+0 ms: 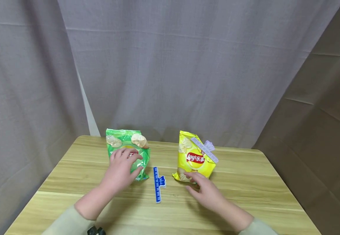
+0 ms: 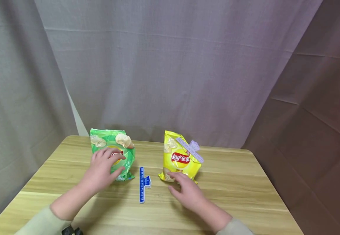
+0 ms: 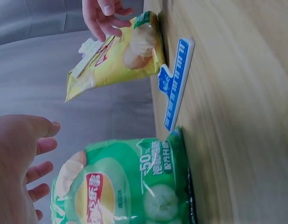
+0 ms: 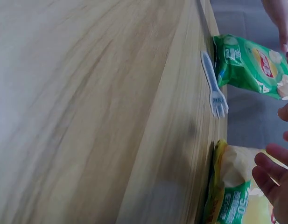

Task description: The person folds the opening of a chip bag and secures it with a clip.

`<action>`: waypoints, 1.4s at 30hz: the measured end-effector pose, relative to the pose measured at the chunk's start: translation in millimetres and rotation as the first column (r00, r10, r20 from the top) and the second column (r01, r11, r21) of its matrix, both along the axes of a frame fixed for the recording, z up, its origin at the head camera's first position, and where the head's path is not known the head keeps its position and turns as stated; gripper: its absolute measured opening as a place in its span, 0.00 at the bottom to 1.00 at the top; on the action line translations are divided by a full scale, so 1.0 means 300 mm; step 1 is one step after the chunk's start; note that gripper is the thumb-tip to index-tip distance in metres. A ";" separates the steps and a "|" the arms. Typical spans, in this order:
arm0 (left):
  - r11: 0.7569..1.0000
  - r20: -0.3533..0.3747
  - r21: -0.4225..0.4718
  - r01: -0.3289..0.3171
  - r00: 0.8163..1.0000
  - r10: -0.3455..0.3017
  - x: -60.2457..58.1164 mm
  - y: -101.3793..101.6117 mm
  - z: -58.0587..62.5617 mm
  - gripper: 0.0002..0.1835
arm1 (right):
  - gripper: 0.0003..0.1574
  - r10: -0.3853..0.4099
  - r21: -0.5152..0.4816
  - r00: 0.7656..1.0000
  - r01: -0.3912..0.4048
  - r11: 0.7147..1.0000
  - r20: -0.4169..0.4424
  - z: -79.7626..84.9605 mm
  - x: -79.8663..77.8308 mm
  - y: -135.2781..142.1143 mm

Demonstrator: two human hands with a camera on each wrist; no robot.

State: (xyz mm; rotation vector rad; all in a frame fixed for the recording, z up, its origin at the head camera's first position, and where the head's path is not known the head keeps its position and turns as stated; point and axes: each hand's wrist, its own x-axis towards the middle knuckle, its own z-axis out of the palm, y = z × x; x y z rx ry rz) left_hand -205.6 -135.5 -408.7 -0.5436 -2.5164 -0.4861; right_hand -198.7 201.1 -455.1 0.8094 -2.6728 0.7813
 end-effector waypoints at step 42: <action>0.993 0.067 -0.013 -0.120 0.990 0.121 -0.139 -0.103 0.165 0.20 | 0.30 -0.009 -0.106 0.969 0.037 0.994 0.247 -0.011 -0.167 -0.321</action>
